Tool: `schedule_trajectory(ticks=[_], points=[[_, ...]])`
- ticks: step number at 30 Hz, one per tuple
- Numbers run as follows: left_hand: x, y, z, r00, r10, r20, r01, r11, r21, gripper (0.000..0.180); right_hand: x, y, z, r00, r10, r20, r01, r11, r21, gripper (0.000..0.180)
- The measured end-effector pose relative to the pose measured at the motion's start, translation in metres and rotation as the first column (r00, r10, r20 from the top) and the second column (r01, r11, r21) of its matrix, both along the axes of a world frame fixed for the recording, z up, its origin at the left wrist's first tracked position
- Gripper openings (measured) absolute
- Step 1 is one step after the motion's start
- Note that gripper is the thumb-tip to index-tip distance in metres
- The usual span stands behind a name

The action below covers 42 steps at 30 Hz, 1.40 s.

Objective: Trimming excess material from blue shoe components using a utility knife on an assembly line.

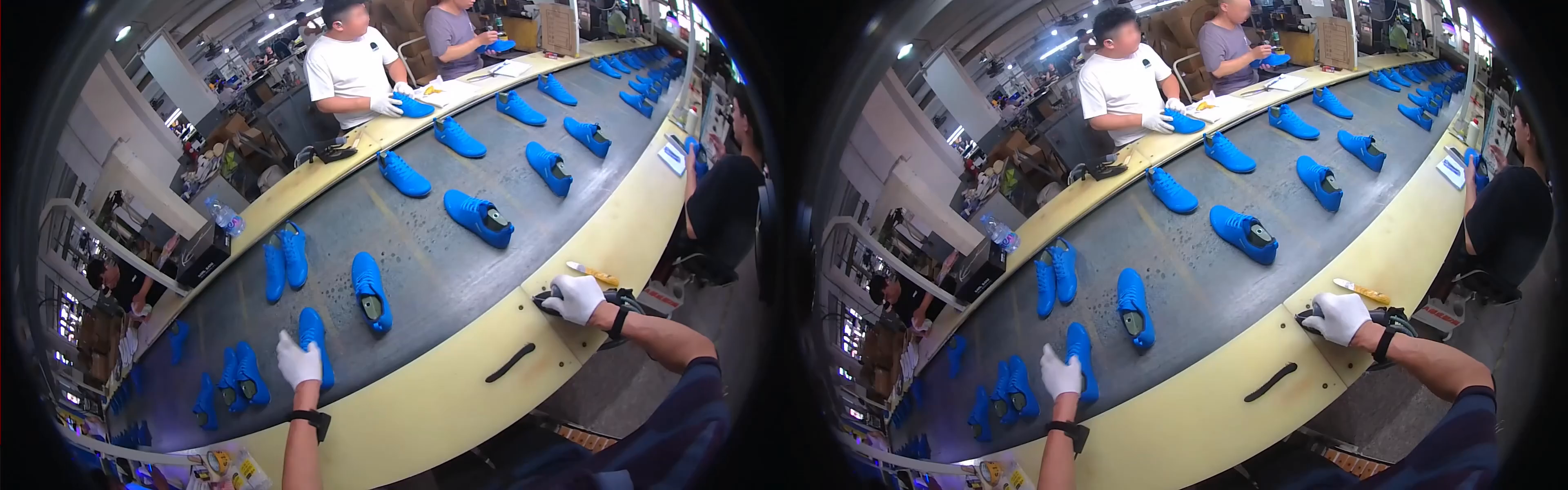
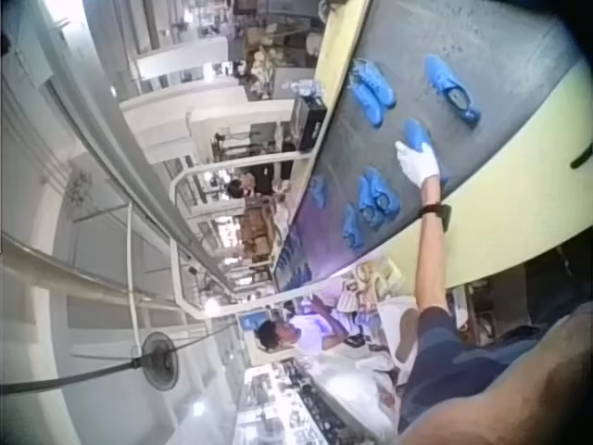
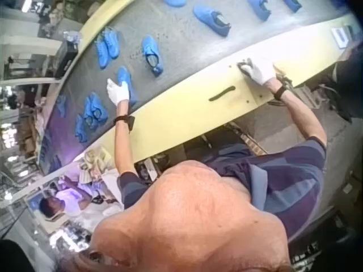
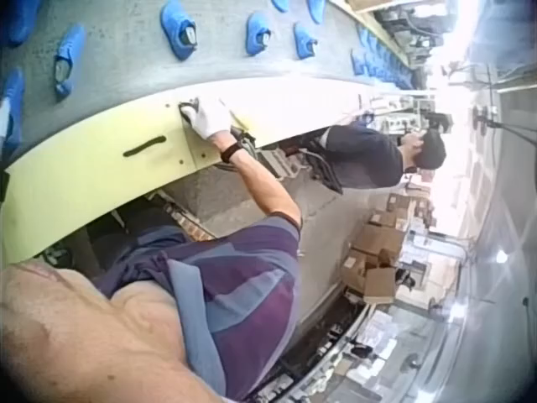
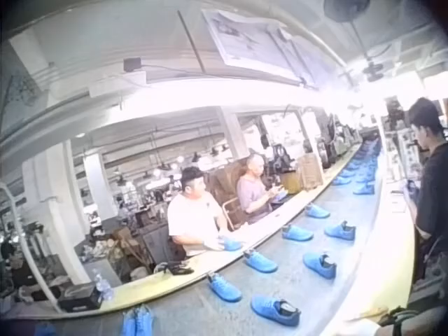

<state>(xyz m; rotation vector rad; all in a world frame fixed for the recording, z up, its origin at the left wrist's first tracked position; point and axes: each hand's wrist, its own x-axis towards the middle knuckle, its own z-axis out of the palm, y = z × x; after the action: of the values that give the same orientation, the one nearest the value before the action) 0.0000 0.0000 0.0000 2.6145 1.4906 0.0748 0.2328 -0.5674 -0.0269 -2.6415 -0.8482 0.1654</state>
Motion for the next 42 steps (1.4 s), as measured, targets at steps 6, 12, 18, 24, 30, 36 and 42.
schedule_trajectory(ticks=[6, 12, 18, 24, 30, 36, 42], points=[[0.149, -0.052, -0.11, 0.973, -0.087, 0.215, 0.139, 0.96, -0.243, 0.108, 0.055, 0.012, 0.012, 0.994, 0.024, 0.105, -0.029, 0.998, 0.048, 0.038], [0.159, -0.023, -0.178, 0.818, 0.123, 0.562, 0.069, 0.949, -0.308, 0.1, 0.057, 0.019, 0.024, 0.996, 0.055, 0.077, -0.056, 0.998, 0.011, 0.039], [0.092, -0.058, -0.082, 0.69, 0.627, 0.361, 0.38, 0.111, -0.918, 0.055, 0.052, -0.009, 0.018, 0.998, 0.016, 0.06, -0.017, 1.0, 0.024, 0.04], [-0.025, -0.177, -0.045, 0.679, 0.41, 0.609, 0.522, 0.314, -0.793, 0.06, 0.058, -0.018, -0.004, 0.974, 0.11, 0.198, -0.121, 0.992, 0.042, 0.037], [-0.071, -0.276, -0.111, 0.784, -0.159, 0.601, 0.419, 0.849, -0.323, 0.074, 0.072, -0.005, -0.009, 0.966, 0.116, 0.231, -0.152, 0.978, 0.145, 0.035], [-0.105, -0.363, -0.063, 0.917, -0.109, 0.383, 0.249, 0.907, -0.338, 0.08, 0.0, 0.037, 0.043, 0.724, 0.454, 0.519, -0.587, 0.801, 0.118, 0.039], [-0.117, -0.383, -0.074, 0.831, -0.077, 0.551, 0.308, 0.888, -0.341, 0.065, -0.181, 0.127, 0.048, 0.583, 0.786, -0.203, -0.812, 0.559, -0.168, 0.027]])
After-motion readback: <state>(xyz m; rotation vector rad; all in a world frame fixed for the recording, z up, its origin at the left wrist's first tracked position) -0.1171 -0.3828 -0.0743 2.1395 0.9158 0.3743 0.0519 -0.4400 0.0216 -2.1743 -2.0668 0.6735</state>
